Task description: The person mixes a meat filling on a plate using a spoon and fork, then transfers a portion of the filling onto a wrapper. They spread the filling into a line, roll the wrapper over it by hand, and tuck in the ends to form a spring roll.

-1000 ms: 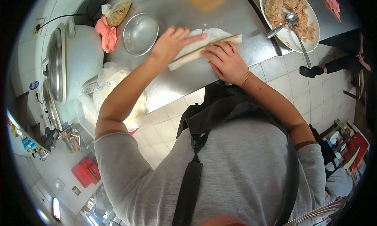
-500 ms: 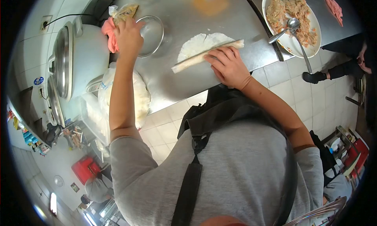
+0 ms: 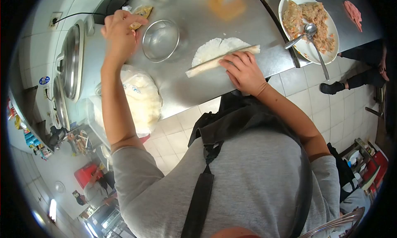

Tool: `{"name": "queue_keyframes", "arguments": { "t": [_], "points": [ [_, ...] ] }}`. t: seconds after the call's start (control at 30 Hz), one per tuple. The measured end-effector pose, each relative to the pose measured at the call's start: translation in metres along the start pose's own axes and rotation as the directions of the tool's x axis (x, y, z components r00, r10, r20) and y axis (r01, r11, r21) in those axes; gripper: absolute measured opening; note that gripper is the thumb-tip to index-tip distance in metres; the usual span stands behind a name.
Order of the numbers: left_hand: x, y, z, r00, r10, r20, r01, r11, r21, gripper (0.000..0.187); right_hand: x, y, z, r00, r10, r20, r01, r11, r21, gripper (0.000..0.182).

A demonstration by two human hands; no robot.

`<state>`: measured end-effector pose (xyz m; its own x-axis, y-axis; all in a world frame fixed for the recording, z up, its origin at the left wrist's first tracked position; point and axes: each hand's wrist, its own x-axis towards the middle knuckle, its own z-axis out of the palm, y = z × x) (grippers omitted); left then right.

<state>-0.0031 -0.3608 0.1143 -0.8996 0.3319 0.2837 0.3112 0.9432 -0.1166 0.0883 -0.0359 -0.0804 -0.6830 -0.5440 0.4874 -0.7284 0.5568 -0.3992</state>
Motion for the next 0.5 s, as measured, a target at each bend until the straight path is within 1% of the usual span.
{"name": "queue_keyframes", "arguments": {
  "t": [0.07,0.1,0.17,0.23,0.3,0.37,0.4,0.47,0.5],
  "points": [
    [0.008,0.011,-0.016,0.994,0.080,-0.078,-0.083,0.996,-0.039,0.040,-0.001,0.000,0.000,1.000,-0.002,0.008,0.002,1.000,-0.006,0.040],
    [0.011,0.021,-0.019,0.993,0.086,-0.078,-0.090,0.995,-0.046,0.040,-0.002,0.000,0.000,1.000,0.007,0.008,-0.007,1.000,-0.011,0.040],
    [0.020,0.050,-0.016,0.972,0.226,-0.059,-0.233,0.957,-0.175,0.043,-0.003,0.001,0.001,1.000,-0.011,-0.015,0.011,1.000,-0.003,0.041],
    [0.026,0.082,0.020,0.906,0.419,-0.056,-0.420,0.877,-0.235,0.048,-0.003,0.002,0.001,1.000,-0.013,-0.021,0.013,1.000,-0.014,0.042],
    [0.020,0.122,0.062,0.856,0.515,0.027,-0.498,0.838,-0.222,0.043,-0.003,0.002,0.002,1.000,-0.013,-0.026,0.013,1.000,-0.026,0.043],
    [0.011,0.144,0.105,0.791,0.609,0.059,-0.586,0.782,-0.211,0.052,-0.004,0.001,0.002,1.000,-0.005,-0.017,0.005,1.000,-0.013,0.044],
    [0.002,0.145,0.118,0.788,0.613,0.057,-0.590,0.778,-0.216,0.052,-0.003,0.001,0.001,1.000,0.002,-0.016,-0.002,1.000,-0.016,0.044],
    [-0.015,0.145,0.134,0.688,0.708,0.157,-0.723,0.687,0.071,0.066,-0.003,0.002,0.001,1.000,-0.003,-0.006,0.003,1.000,-0.017,0.043],
    [-0.020,0.138,0.134,0.684,0.712,0.158,-0.727,0.683,0.070,0.066,-0.003,0.002,0.002,1.000,0.003,-0.009,-0.003,1.000,-0.017,0.043]
  ]
}}
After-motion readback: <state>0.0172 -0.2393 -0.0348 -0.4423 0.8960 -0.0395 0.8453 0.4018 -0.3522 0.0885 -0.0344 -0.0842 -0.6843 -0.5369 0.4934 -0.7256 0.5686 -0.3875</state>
